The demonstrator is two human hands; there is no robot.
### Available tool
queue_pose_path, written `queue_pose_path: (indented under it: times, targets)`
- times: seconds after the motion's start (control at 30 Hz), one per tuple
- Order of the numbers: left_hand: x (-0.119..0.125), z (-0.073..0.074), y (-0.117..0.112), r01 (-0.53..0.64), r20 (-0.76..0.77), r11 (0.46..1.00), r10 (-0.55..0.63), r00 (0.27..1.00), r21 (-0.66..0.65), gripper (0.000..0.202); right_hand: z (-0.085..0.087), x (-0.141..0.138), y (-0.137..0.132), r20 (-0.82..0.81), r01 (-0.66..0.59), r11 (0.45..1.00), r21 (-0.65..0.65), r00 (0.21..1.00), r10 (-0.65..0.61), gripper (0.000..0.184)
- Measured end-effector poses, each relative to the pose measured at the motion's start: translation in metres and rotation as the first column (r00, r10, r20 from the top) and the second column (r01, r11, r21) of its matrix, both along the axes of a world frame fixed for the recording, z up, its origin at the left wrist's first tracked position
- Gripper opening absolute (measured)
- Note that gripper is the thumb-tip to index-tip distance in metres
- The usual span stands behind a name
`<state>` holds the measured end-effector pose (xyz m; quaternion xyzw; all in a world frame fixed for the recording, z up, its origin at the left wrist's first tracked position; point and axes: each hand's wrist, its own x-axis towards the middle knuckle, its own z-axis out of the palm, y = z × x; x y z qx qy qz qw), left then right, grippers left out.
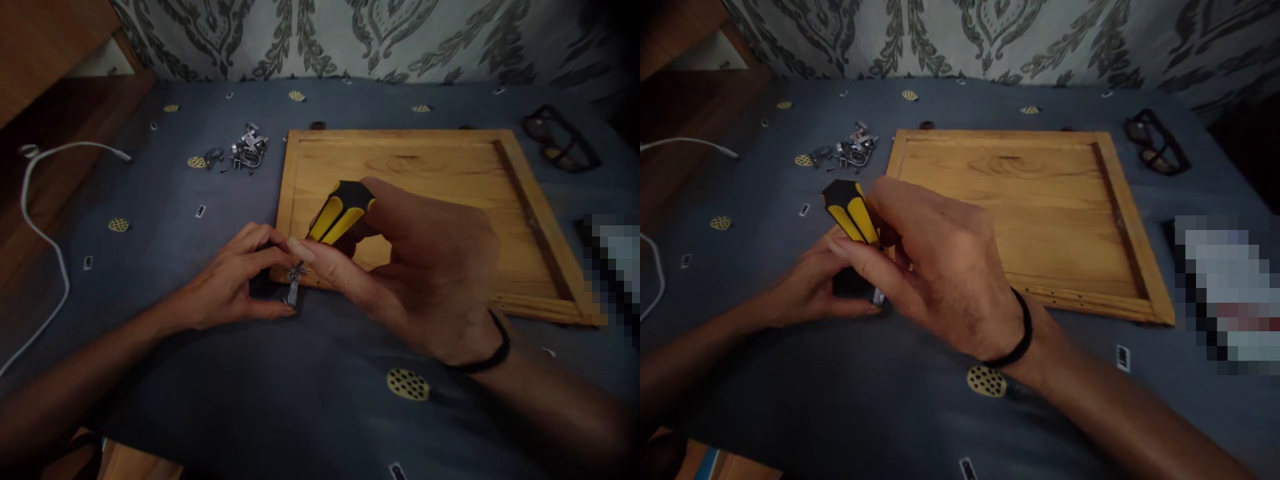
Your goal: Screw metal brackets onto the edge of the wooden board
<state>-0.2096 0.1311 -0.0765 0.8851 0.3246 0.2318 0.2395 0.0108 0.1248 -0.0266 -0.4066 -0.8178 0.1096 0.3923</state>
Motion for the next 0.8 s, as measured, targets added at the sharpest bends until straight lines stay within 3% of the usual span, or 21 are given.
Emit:
queue_pose_path:
  times: [0.13, 0.27, 0.4, 0.47, 0.63, 0.8]
  targets:
    - [0.000, 0.000, 0.000, 0.002, 0.000, 1.000, -0.002, 1.000, 0.006, 0.039, 0.001, 0.002, 0.007, -0.102, -0.109, 0.988, -0.109, 0.990, 0.098, 0.026]
    - [0.000, 0.000, 0.000, -0.003, -0.006, 1.000, 0.003, 1.000, -0.003, 0.039, 0.006, 0.008, 0.015, -0.327, -0.292, 0.906, -0.306, 0.926, 0.188, 0.024]
    - [0.000, 0.000, 0.000, -0.001, -0.005, 1.000, 0.001, 1.000, 0.003, 0.039, 0.013, 0.012, 0.014, -0.343, -0.335, 0.855, -0.395, 0.918, 0.200, 0.023]
    - [0.000, 0.001, 0.000, -0.001, -0.003, 1.000, 0.001, 1.000, 0.007, 0.040, 0.013, 0.011, 0.012, -0.316, -0.307, 0.876, -0.372, 0.929, 0.191, 0.023]
    - [0.000, 0.000, 0.000, 0.003, 0.029, 0.999, -0.004, 1.000, 0.034, 0.038, 0.005, 0.003, 0.004, -0.265, -0.084, 0.981, -0.174, 0.964, 0.035, 0.027]
    - [-0.002, -0.004, 0.001, -0.005, -0.008, 1.000, 0.006, 1.000, 0.026, 0.037, 0.005, -0.001, 0.001, -0.343, 0.072, 0.997, -0.007, 0.937, -0.070, 0.029]
